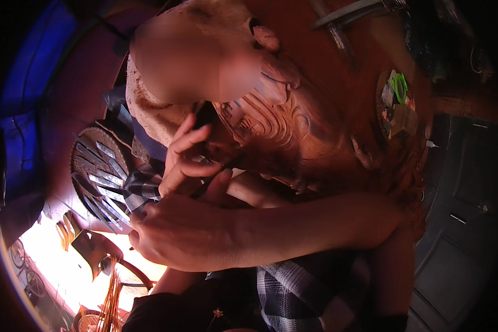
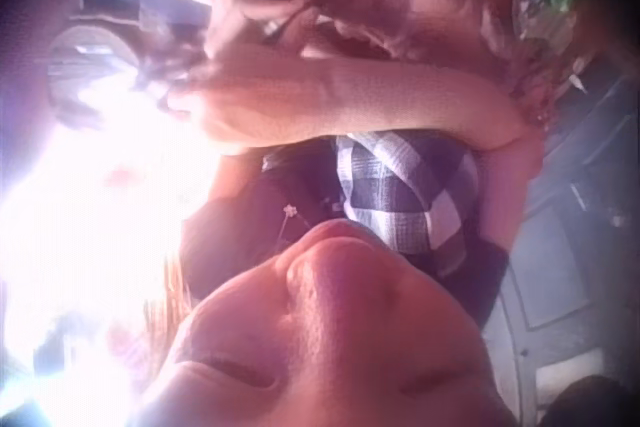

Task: The person carves a wooden statue using various chisels and knives, focusing on refining details of the figure's face and clothing. They switch tools multiple times and occasionally wipe the surface with a cloth.

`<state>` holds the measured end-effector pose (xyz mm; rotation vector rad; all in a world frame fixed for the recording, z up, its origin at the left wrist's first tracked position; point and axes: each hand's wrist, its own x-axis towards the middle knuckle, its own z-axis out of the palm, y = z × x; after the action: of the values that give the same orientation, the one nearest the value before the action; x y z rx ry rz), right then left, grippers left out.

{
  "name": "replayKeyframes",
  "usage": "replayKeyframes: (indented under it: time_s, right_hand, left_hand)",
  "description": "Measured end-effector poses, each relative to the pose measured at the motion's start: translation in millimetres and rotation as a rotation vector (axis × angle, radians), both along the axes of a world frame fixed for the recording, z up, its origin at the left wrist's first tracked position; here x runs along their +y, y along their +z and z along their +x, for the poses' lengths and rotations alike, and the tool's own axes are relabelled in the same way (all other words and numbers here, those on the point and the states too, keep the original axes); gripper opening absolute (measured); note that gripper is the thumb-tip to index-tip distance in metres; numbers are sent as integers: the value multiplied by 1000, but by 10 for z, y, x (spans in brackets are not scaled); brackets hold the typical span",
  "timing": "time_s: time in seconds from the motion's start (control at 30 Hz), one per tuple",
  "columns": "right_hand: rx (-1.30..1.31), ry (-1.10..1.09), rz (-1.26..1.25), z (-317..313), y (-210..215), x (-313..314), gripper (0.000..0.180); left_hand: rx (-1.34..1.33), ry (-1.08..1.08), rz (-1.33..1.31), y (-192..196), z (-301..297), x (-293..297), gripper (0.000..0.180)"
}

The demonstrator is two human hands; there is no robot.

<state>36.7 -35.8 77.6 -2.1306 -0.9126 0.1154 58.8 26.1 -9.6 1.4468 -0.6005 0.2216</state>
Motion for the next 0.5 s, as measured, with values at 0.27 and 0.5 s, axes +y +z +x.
replayKeyframes:
  time_s: [0.27, 0.5]
  right_hand:
    - [388, -381, 371, 188, 526, -580, 26]
    - [692, -329, 141, -225, 709, -1194, 38]
  left_hand:
    - [82, -105, 171, 432, -188, 424, 24]
    - [42, -136, 120, 453, -392, 292, 20]
